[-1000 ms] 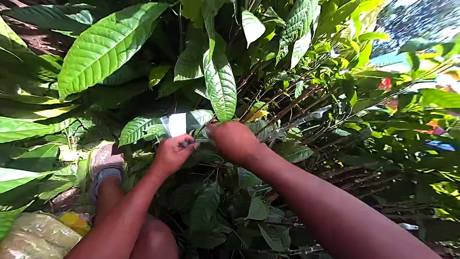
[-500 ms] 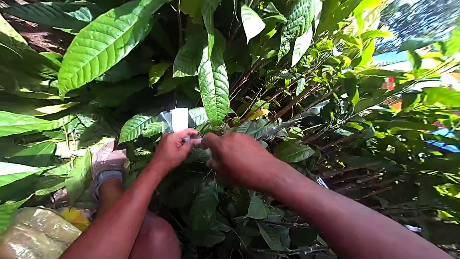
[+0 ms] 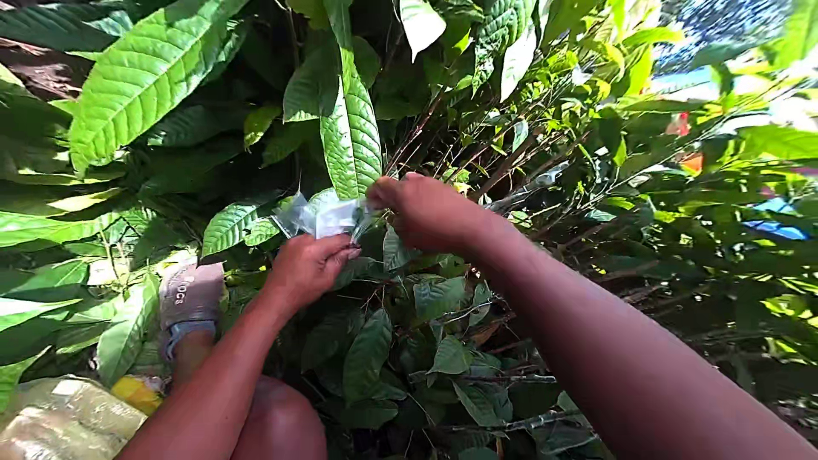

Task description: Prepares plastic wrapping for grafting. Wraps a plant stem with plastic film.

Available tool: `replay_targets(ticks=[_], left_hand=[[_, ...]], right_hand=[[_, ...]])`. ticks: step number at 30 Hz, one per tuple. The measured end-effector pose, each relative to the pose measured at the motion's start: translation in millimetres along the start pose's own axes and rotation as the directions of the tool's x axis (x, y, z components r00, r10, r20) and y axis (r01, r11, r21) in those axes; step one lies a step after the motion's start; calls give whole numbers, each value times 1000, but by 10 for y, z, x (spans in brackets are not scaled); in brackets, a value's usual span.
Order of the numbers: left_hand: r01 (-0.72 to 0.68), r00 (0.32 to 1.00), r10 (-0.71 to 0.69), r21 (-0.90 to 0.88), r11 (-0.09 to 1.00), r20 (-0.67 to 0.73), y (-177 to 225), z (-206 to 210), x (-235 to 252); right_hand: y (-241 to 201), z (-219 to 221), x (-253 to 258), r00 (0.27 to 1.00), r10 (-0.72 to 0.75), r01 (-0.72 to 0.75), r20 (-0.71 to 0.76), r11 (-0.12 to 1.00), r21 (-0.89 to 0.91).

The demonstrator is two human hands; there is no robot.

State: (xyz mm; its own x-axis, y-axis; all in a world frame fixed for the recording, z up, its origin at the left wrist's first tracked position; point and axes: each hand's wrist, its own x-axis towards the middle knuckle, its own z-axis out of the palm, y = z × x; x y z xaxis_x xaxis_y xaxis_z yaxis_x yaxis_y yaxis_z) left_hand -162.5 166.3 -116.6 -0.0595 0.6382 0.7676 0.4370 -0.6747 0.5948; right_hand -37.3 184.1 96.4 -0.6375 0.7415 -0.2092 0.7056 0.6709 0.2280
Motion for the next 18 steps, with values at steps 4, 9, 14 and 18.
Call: replay_targets(ticks=[4,9,14,18], left_hand=[[128,985,-135,-68,989,-106,-5,-30,-1],[116,993,-116,0,993,-31,173,-3,23],[95,993,-98,-39,995,-64,74,-28,9],[121,987,-126,-53,991,-95,151,-40,34]], right_hand=[[-280,271,-222,993,-31,19,-114,995,-102],[-386,-7,-159,995,-83,101,-60,898,429],[-34,279,-218,947,-93,52,-308,989,-136],[-351,233,-447,965,-71,169,-252,905,390]])
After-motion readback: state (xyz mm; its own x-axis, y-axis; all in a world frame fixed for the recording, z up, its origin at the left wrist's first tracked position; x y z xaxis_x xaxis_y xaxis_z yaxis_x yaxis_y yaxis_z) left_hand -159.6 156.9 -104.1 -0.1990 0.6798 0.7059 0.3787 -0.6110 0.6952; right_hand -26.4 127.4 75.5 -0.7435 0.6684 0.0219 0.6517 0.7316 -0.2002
